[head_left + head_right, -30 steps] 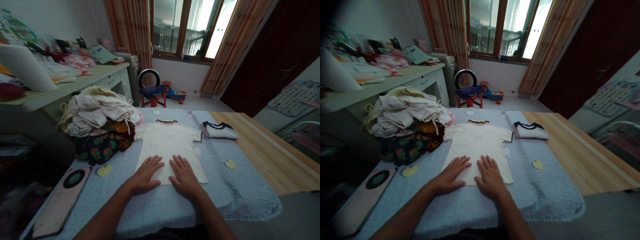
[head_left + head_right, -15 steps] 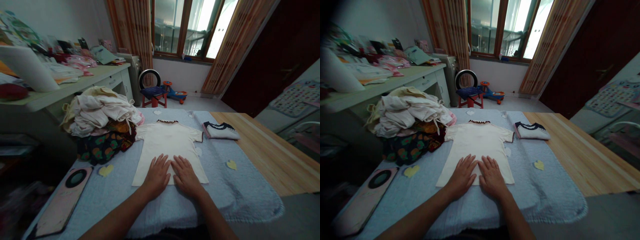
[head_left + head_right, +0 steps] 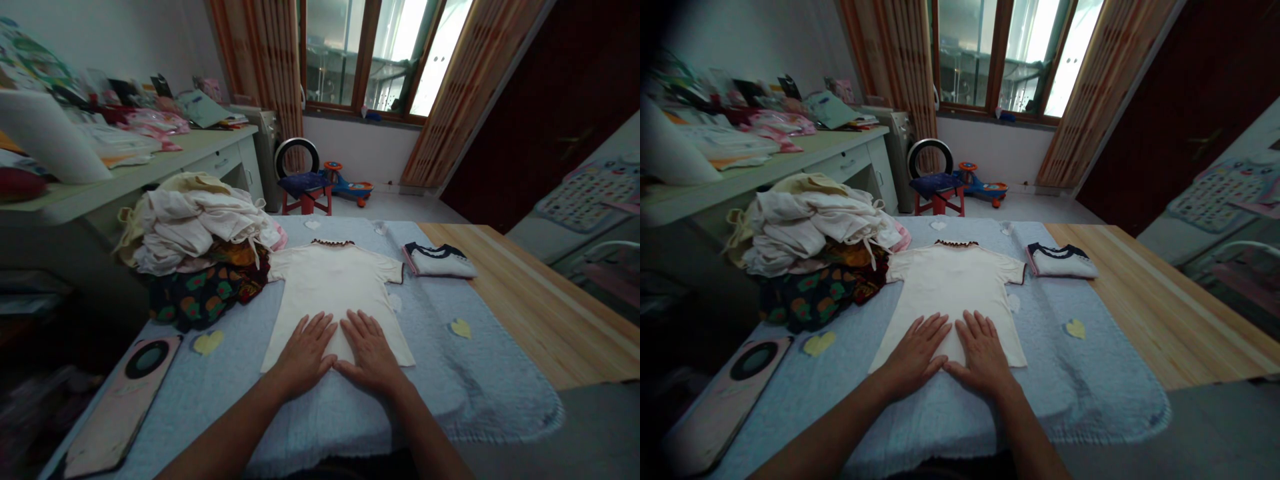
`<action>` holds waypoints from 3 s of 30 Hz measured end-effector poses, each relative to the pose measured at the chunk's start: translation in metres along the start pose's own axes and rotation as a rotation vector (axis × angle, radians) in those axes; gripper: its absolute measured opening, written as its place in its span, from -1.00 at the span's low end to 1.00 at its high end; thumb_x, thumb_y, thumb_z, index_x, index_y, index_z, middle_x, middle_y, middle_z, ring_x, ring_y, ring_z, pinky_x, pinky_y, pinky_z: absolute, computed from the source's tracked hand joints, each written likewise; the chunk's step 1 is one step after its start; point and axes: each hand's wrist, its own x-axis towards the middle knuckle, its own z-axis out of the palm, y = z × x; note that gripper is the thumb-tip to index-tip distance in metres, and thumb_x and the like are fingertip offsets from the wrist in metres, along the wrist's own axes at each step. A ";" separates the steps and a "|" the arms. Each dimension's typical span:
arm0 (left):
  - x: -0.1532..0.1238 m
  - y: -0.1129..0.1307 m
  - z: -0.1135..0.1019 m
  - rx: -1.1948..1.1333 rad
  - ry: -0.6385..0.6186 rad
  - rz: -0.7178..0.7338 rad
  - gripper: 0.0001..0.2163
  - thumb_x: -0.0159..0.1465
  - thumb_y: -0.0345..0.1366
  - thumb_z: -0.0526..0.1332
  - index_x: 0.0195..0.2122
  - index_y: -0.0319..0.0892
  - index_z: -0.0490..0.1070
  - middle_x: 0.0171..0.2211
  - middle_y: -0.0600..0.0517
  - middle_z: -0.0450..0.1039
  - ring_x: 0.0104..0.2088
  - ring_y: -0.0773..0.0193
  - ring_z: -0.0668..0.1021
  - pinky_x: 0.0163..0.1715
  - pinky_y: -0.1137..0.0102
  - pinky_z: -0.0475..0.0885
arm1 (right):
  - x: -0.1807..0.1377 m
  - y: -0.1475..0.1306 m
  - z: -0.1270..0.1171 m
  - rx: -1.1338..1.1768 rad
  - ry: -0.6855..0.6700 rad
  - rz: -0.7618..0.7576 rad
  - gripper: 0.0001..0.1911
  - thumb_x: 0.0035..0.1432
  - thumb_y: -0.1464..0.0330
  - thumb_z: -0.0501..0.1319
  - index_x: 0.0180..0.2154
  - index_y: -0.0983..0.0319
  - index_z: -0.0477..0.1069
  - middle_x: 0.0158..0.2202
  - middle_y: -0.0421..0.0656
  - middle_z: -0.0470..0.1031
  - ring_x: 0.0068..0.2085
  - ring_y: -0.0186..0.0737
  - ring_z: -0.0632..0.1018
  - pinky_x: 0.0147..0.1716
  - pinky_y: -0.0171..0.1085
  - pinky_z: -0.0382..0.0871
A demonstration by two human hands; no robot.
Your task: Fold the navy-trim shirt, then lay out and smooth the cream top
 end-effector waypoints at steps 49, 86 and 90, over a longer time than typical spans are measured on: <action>-0.008 -0.021 -0.001 0.026 -0.003 -0.159 -0.40 0.32 0.04 0.11 0.35 0.04 0.06 0.41 -0.04 -0.05 0.39 -0.04 0.00 0.32 -0.05 -0.12 | -0.034 0.056 0.005 -0.101 0.084 0.136 -0.47 0.31 0.28 0.00 0.27 0.24 0.23 0.35 -0.06 0.14 0.36 -0.06 0.12 0.30 0.00 0.05; -0.010 -0.024 0.002 -0.013 0.030 -0.145 -0.41 0.33 0.05 0.09 0.35 0.04 0.07 0.41 -0.05 -0.07 0.40 -0.01 -0.01 0.32 -0.05 -0.12 | 0.000 0.043 0.008 -0.186 0.136 0.289 -0.37 0.32 0.15 0.00 0.29 0.36 0.17 0.37 0.10 0.06 0.38 0.01 0.07 0.31 -0.04 -0.03; -0.016 -0.030 -0.001 -0.001 0.019 -0.176 -0.41 0.35 0.04 0.07 0.36 0.01 0.06 0.42 -0.07 -0.12 0.39 0.01 0.00 0.33 0.02 -0.06 | 0.000 0.043 0.010 -0.175 0.138 0.282 -0.37 0.32 0.14 0.00 0.28 0.37 0.18 0.37 0.09 0.07 0.38 0.00 0.06 0.32 -0.04 -0.05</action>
